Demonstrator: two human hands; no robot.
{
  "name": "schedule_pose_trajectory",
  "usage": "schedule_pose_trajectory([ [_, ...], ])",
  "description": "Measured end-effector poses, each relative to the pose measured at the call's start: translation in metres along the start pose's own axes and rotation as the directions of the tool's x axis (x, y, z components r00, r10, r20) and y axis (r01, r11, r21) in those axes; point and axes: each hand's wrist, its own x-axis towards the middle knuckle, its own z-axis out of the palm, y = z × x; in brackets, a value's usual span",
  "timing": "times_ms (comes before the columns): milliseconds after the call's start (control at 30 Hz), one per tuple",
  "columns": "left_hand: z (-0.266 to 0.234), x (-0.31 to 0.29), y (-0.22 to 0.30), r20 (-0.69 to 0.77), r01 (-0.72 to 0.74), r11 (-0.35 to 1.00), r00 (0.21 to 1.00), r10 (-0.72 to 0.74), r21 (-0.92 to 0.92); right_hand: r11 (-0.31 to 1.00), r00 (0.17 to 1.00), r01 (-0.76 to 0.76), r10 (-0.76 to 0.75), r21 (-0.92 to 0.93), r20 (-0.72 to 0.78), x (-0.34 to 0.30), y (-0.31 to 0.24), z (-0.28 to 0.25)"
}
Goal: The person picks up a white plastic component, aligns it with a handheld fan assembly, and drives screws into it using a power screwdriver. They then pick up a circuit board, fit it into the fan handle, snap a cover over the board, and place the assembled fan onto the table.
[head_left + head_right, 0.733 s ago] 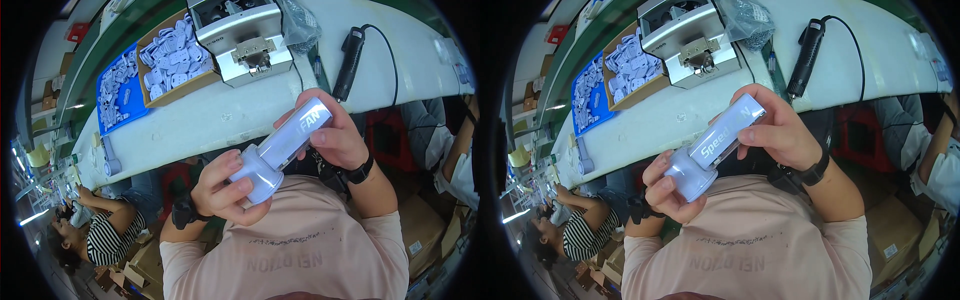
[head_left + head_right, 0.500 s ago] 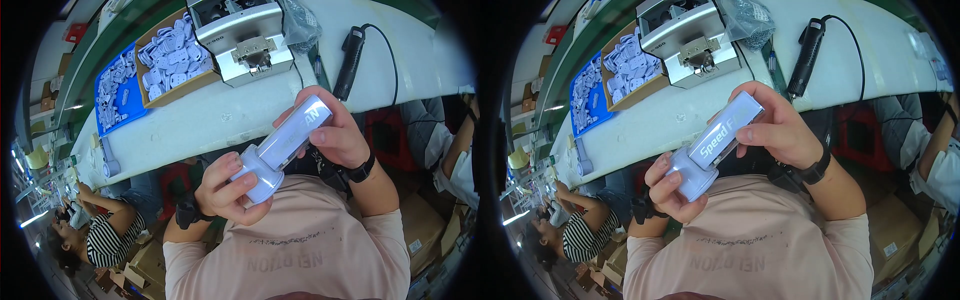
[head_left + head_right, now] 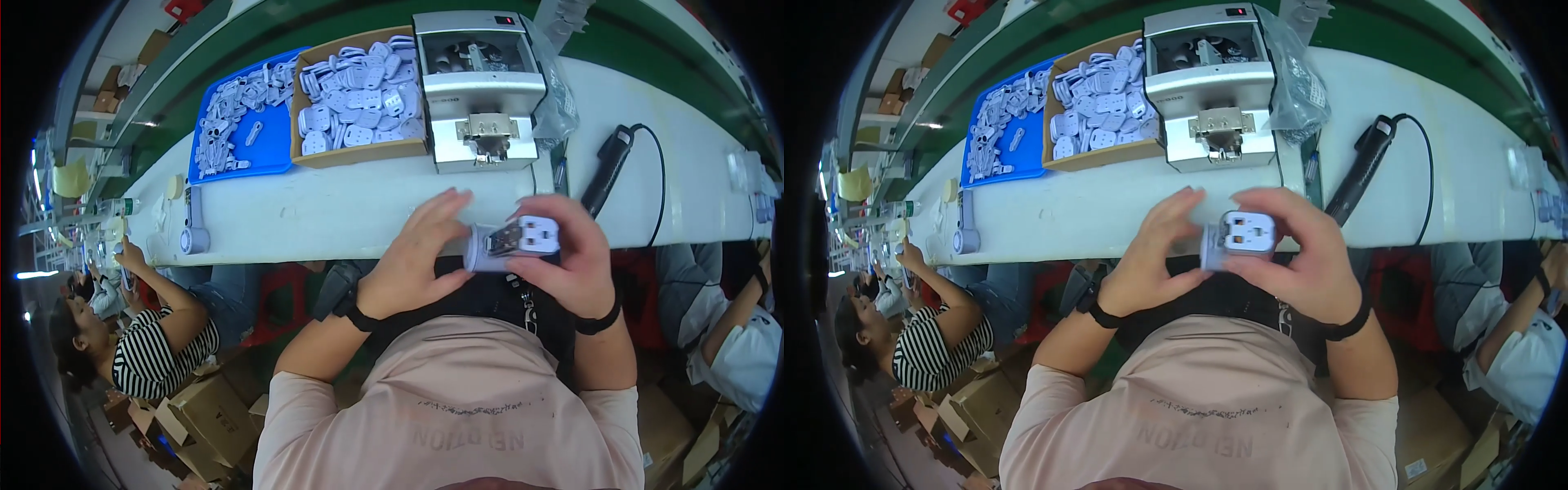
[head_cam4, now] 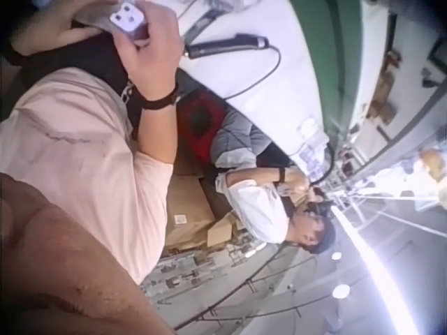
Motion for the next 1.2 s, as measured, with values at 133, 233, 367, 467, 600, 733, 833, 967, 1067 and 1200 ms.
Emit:
schedule_pose_trajectory([
  [133, -0.031, 0.001, 0.001, -0.021, 0.060, 0.995, 0.998, -0.059, 0.084, 0.942, 0.999, 0.025, -0.011, -0.335, 0.045, 0.008, 0.010, 0.002],
  [233, -0.070, 0.014, -0.014, -0.198, 0.114, 0.925, 0.979, -0.043, 0.362, 0.969, 0.998, 0.002, -0.018, -0.246, -0.063, 0.010, 0.023, 0.003],
  [367, -0.106, 0.090, -0.040, -0.194, 0.182, 0.747, 0.978, -0.073, 0.640, 0.978, 0.993, -0.025, 0.000, -0.207, -0.120, 0.008, 0.019, -0.002],
  [467, -0.122, 0.109, -0.057, -0.022, 0.174, 0.629, 0.970, -0.242, 0.758, 0.978, 0.999, 0.001, -0.012, -0.208, -0.049, 0.007, 0.014, -0.001],
  [600, -0.117, 0.122, -0.066, 0.032, 0.210, 0.600, 0.930, -0.367, 0.772, 0.985, 0.999, -0.017, 0.010, -0.171, -0.041, 0.007, 0.018, 0.001],
  [733, -0.112, 0.124, -0.059, -0.108, 0.312, 0.543, 0.921, -0.374, 0.780, 0.983, 0.996, 0.032, -0.045, -0.180, -0.073, 0.003, 0.018, 0.000],
  [833, -0.114, 0.102, -0.061, -0.283, 0.384, 0.717, 0.922, -0.265, 0.582, 0.979, 0.998, 0.031, -0.042, -0.203, -0.049, -0.002, 0.012, 0.002],
  [967, -0.088, 0.061, -0.032, -0.475, 0.096, 0.963, 0.854, -0.209, -0.251, 0.981, 0.997, 0.023, -0.036, -0.194, -0.064, -0.004, 0.016, 0.003],
  [1067, -0.046, 0.025, 0.025, -0.380, 0.023, 0.992, 0.922, -0.070, -0.127, 0.981, 0.998, 0.033, -0.044, -0.192, -0.053, -0.003, 0.018, 0.005],
  [1200, -0.035, 0.010, 0.058, -0.113, -0.188, 0.931, 0.966, 0.232, 0.312, 0.977, 0.998, 0.049, -0.056, -0.209, -0.027, -0.005, 0.015, 0.005],
])
